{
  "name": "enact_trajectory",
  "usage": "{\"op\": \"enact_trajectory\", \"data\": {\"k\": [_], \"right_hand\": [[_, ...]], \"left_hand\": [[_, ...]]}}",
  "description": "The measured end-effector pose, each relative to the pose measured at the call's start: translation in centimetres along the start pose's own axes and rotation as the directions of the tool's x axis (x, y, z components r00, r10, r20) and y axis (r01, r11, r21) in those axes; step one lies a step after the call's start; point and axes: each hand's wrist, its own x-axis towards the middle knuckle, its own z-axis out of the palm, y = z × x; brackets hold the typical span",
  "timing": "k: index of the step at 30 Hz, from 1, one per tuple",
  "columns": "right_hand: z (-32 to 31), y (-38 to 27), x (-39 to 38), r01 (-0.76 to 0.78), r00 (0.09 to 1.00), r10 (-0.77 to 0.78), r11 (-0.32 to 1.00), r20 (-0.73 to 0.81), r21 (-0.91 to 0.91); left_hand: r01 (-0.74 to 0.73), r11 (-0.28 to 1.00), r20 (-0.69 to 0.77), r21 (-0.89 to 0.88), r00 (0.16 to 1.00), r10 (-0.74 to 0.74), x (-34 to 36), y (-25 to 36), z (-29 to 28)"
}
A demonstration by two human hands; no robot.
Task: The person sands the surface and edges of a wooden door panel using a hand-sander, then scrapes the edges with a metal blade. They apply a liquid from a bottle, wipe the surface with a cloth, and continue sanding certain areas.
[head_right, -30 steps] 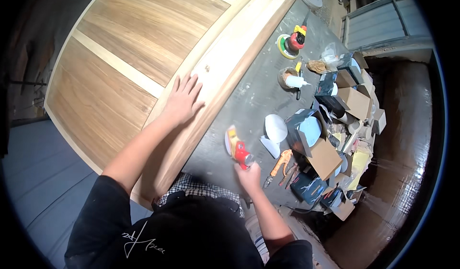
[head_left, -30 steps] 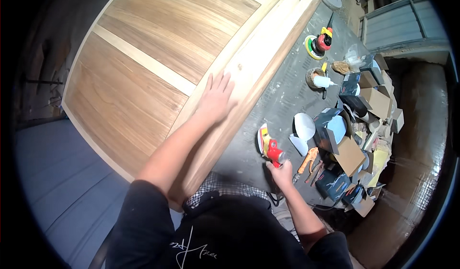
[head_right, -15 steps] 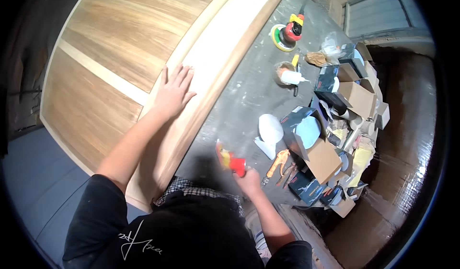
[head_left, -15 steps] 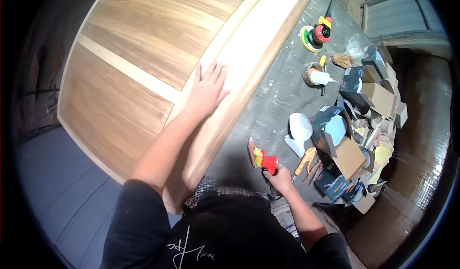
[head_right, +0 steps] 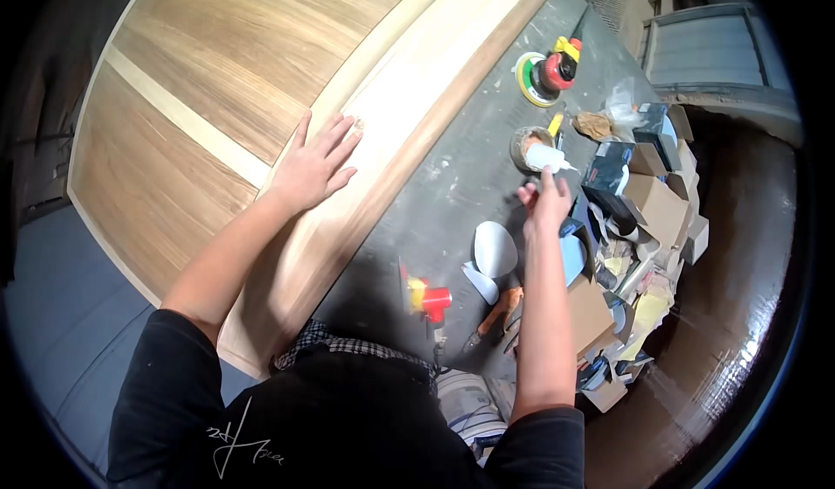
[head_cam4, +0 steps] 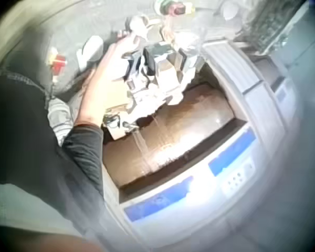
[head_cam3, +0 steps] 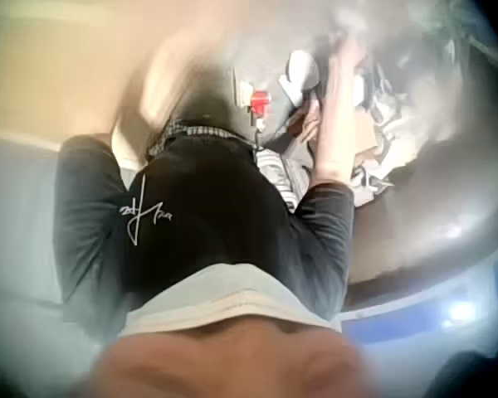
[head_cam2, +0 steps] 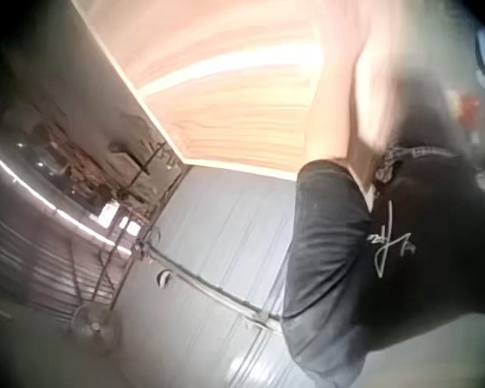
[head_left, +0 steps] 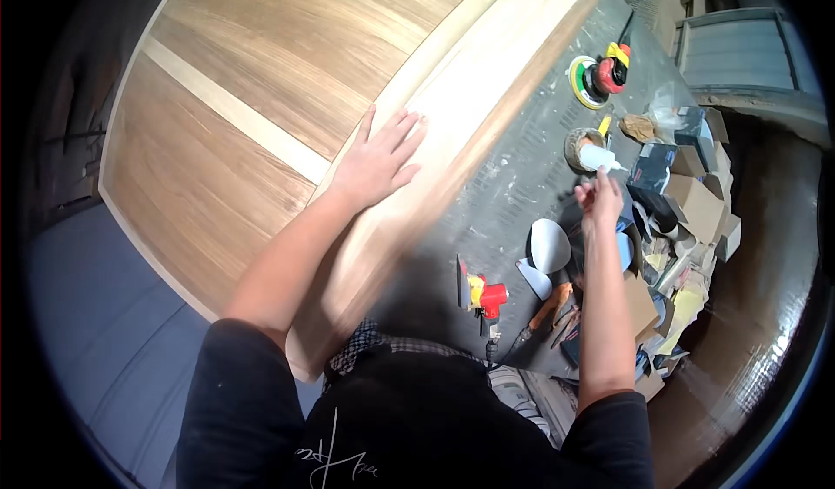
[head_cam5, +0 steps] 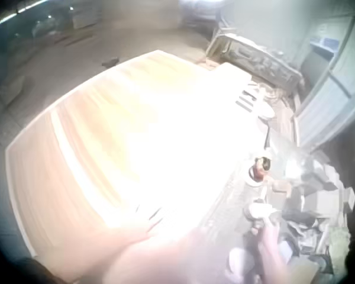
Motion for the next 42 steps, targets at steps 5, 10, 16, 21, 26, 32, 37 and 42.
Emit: {"op": "enact_trajectory", "data": {"k": [5,10,16,21,26,32,37,42], "right_hand": [[2.5,-0.5,3.4,0.086,0.99,-0.097,0.991,-0.104,-0.106],[3.8,1.0,3.6,0.188,0.954,-0.245,0.937,-0.17,-0.294],[4.0,0.7,-0.8,0.561,0.73,-0.682,0.636,-0.047,-0.53],[8.9,1.6,-12.0,0.581,0.745,-0.321,0.744,0.585,-0.331],[11.4,2.5,-15.2,0.489,0.658,-0.066,0.794,0.75,-0.36],[13.3,2.9,-17.8,0.511,0.451,0.135,0.771,0.882,-0.38],[13.0,3.3,-19.2,0.231,0.544,0.146,0.921,0.826,-0.315],[12.1,0.7,-20.2,0.584,0.582,-0.216,0.782,0.784,-0.218]], "left_hand": [[0.024,1.0,-0.05,0.003,0.998,-0.024,-0.5,-0.1,0.4],[0.04,0.999,-0.056,-0.012,0.998,-0.04,-0.4,-0.1,0.4],[0.045,0.999,-0.085,-0.005,0.995,-0.045,-0.2,0.0,0.6],[0.061,0.959,-0.153,-0.275,0.982,-0.107,-0.3,0.2,-0.7],[0.196,0.42,0.075,-0.886,0.955,-0.287,-1.9,6.6,-3.7],[0.283,0.058,0.252,-0.957,0.916,-0.312,-3.9,7.4,-3.3],[0.298,-0.253,0.363,-0.921,0.891,-0.273,-5.1,6.6,-2.9],[0.35,-0.345,0.404,-0.871,0.91,-0.096,-6.2,5.7,-3.4]]}}
